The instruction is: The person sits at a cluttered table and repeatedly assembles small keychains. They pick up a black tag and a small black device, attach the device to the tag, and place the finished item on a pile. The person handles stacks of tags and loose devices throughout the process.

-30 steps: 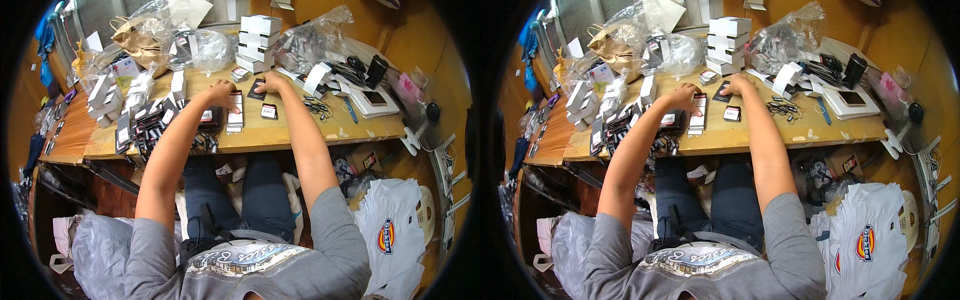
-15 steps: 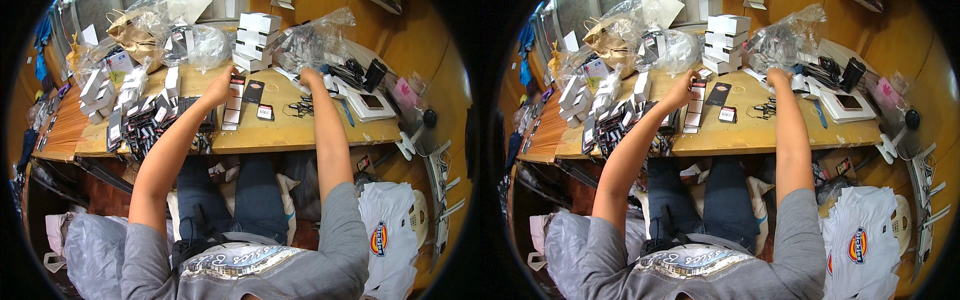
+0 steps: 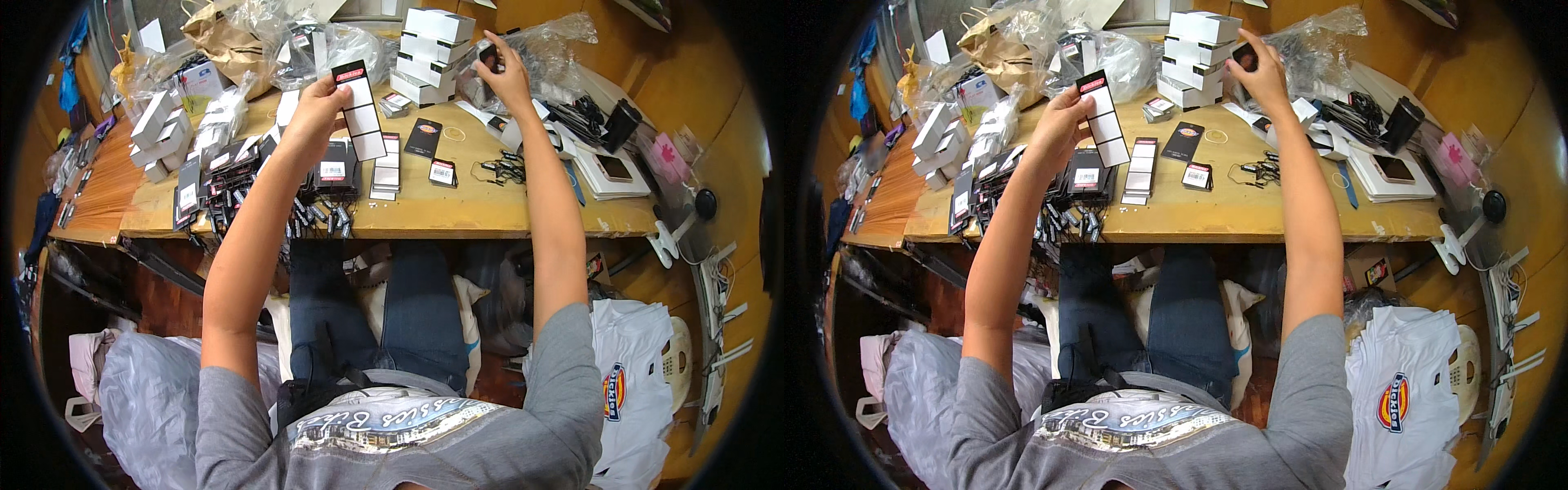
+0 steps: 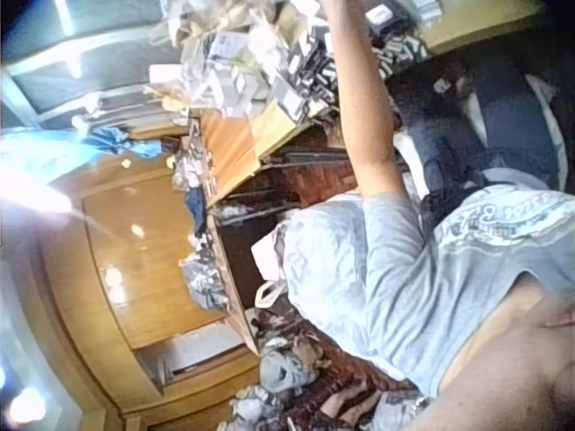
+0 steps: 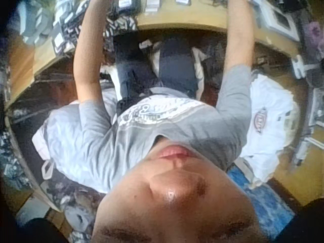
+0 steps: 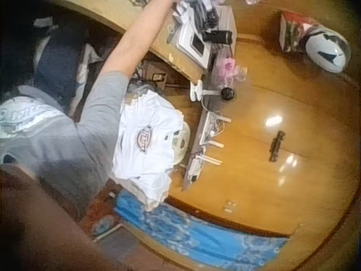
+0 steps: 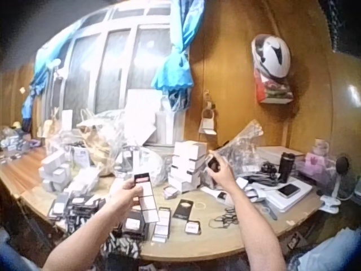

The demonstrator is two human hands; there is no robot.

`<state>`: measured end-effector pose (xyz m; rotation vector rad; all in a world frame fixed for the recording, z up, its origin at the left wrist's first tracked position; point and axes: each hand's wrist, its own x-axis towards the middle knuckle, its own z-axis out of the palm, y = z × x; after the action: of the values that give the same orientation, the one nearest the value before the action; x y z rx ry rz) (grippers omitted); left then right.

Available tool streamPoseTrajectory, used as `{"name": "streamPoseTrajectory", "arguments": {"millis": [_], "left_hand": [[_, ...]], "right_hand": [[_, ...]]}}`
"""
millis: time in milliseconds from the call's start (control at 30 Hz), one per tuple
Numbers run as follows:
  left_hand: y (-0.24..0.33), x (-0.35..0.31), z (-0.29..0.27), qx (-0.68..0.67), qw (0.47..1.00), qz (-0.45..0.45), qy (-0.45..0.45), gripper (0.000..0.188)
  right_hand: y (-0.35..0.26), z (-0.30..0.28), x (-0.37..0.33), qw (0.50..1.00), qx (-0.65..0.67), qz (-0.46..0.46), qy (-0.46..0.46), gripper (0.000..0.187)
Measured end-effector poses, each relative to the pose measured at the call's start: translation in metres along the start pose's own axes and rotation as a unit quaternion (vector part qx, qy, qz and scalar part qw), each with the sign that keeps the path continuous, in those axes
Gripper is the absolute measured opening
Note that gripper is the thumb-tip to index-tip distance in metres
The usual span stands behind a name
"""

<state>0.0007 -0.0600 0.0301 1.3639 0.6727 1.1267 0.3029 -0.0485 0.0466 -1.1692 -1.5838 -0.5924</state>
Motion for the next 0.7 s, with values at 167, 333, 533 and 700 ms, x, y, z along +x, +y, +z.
{"name": "streamPoseTrajectory", "arguments": {"millis": [167,333,533,700], "left_hand": [[-0.005,-0.009,-0.006,-0.063,0.998,-0.003,-0.004,0.020],[-0.006,-0.022,-0.018,-0.063,0.998,-0.009,-0.010,0.022],[-0.005,-0.038,-0.013,-0.061,0.998,-0.025,-0.006,0.025],[-0.010,-0.039,-0.002,-0.003,1.000,-0.016,0.007,0.021]], "right_hand": [[-0.036,0.040,-0.008,0.904,0.145,0.331,-0.227,0.048],[-0.052,0.073,-0.038,0.838,-0.016,0.370,-0.399,0.027],[-0.007,0.085,-0.053,0.860,0.070,0.392,-0.320,0.025],[0.007,0.085,-0.059,0.857,0.073,0.437,-0.264,0.028]]}}
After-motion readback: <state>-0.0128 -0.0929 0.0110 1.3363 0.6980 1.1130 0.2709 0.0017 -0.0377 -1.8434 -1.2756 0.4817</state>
